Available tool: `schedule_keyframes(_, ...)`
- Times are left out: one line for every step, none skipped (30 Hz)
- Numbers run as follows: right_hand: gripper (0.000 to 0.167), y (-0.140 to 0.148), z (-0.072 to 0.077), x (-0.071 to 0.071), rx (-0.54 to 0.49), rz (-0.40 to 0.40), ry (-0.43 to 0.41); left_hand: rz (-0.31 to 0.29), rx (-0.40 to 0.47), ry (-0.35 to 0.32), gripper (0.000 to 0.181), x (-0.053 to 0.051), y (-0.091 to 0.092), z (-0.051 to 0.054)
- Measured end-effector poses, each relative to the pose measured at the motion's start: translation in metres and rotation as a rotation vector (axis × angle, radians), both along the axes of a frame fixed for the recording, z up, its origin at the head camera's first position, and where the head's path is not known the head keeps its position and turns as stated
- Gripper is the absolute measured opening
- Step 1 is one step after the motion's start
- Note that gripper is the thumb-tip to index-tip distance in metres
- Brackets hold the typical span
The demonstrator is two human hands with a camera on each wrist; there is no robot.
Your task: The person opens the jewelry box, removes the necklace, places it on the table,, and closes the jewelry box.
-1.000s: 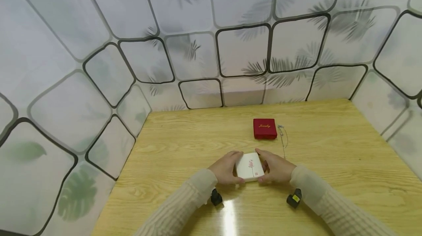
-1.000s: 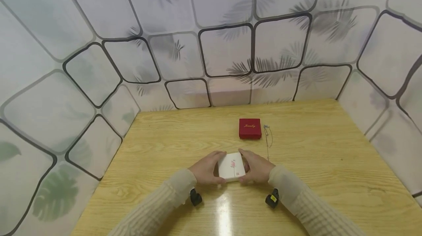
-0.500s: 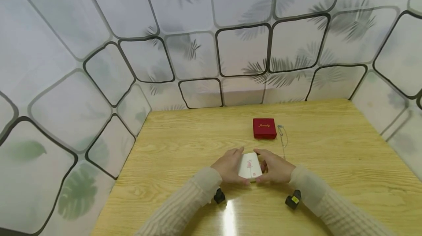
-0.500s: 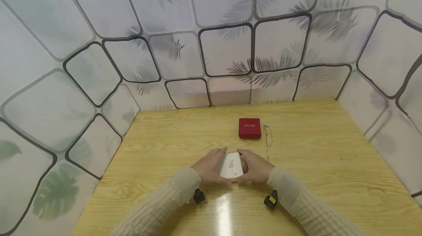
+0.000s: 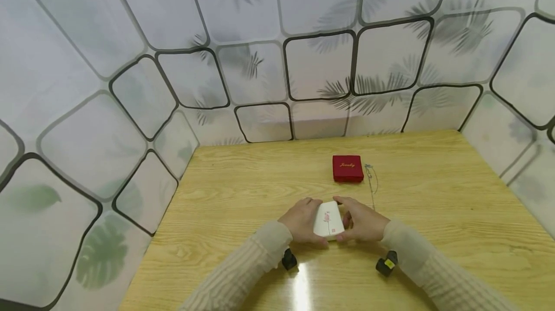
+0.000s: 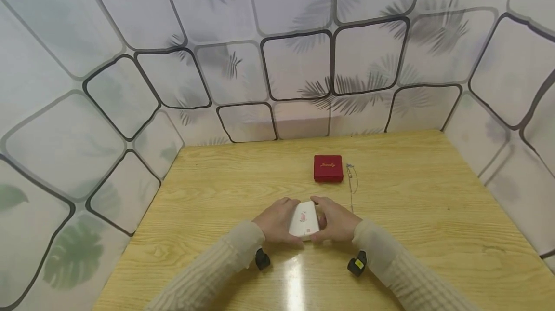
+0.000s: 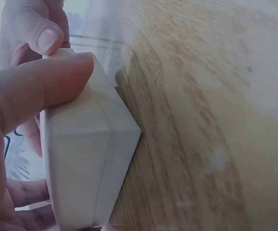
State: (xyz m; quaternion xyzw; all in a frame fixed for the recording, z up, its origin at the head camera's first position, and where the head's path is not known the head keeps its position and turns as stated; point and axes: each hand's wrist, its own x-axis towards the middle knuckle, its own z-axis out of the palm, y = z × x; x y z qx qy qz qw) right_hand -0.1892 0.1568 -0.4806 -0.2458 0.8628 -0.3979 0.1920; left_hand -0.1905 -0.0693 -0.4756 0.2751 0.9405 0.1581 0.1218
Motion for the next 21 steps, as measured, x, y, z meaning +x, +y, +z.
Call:
schedule_keyframes(0.108, 0.0, 0.0, 0.0, -0.004, 0.002, -0.009, 0.001, 0.003, 0.0, 0.109, 0.0, 0.0, 0.0)
schedule_keyframes(0.109, 0.001, 0.0, 0.0, -0.008, 0.002, -0.023, 0.002, 0.008, 0.0, 0.109, 0.0, 0.0, -0.001)
schedule_keyframes(0.109, 0.001, -0.001, 0.0, -0.012, 0.004, -0.035, 0.002, 0.013, -0.002, 0.108, 0.0, 0.0, -0.001)
schedule_keyframes(0.11, 0.001, -0.001, 0.0, -0.015, 0.007, -0.047, 0.002, 0.018, -0.004, 0.108, 0.0, -0.001, -0.001)
schedule_keyframes(0.111, 0.002, -0.002, 0.0, -0.019, 0.008, -0.059, 0.002, 0.025, -0.007, 0.108, 0.0, -0.001, -0.002)
schedule_keyframes(0.112, 0.003, -0.003, 0.0, -0.023, 0.012, -0.066, 0.001, 0.031, -0.008, 0.108, 0.0, -0.001, -0.002)
schedule_keyframes(0.112, 0.003, -0.003, 0.0, -0.028, 0.014, -0.074, -0.001, 0.038, -0.01, 0.108, 0.0, -0.001, -0.002)
schedule_keyframes(0.112, 0.004, -0.004, 0.0, -0.032, 0.016, -0.077, -0.004, 0.041, -0.011, 0.108, 0.0, -0.001, -0.002)
schedule_keyframes(0.112, 0.005, -0.004, 0.0, -0.036, 0.023, -0.071, -0.006, 0.047, -0.012, 0.107, 0.001, -0.001, -0.002)
schedule_keyframes(0.113, 0.006, -0.005, 0.0, -0.036, 0.028, -0.067, -0.01, 0.05, -0.013, 0.107, 0.001, -0.001, -0.002)
schedule_keyframes(0.113, 0.007, -0.006, 0.0, -0.037, 0.029, -0.063, -0.012, 0.053, -0.014, 0.107, 0.001, -0.001, -0.002)
schedule_keyframes(0.112, 0.008, -0.006, 0.0, -0.037, 0.032, -0.059, -0.016, 0.055, -0.014, 0.107, 0.001, -0.001, -0.002)
schedule_keyframes(0.112, 0.009, -0.007, 0.0, -0.036, 0.035, -0.055, -0.019, 0.056, -0.013, 0.107, 0.001, -0.001, -0.002)
schedule_keyframes(0.111, 0.01, -0.007, 0.0, -0.031, 0.037, -0.052, -0.022, 0.056, -0.012, 0.107, 0.001, -0.002, -0.003)
schedule_keyframes(0.11, 0.01, -0.007, 0.001, -0.033, 0.04, -0.054, -0.023, 0.057, -0.012, 0.107, 0.001, -0.002, -0.003)
schedule_keyframes(0.109, 0.011, -0.007, 0.001, -0.034, 0.038, -0.06, -0.024, 0.059, -0.011, 0.107, 0.002, -0.002, -0.003)
schedule_keyframes(0.108, 0.011, -0.007, 0.002, -0.038, 0.039, -0.065, -0.024, 0.063, -0.009, 0.107, 0.002, -0.002, -0.003)
schedule_keyframes(0.107, 0.012, -0.007, 0.002, -0.041, 0.041, -0.069, -0.025, 0.067, -0.007, 0.107, 0.002, -0.002, -0.003)
schedule_keyframes(0.107, 0.012, -0.007, 0.002, -0.047, 0.042, -0.074, -0.024, 0.071, -0.006, 0.106, 0.002, -0.003, -0.004)
schedule_keyframes(0.106, 0.013, -0.007, 0.003, -0.051, 0.042, -0.077, -0.022, 0.078, -0.008, 0.106, 0.002, -0.003, -0.004)
schedule_keyframes(0.106, 0.013, -0.007, 0.003, -0.055, 0.042, -0.077, -0.02, 0.087, -0.011, 0.106, 0.002, -0.003, -0.004)
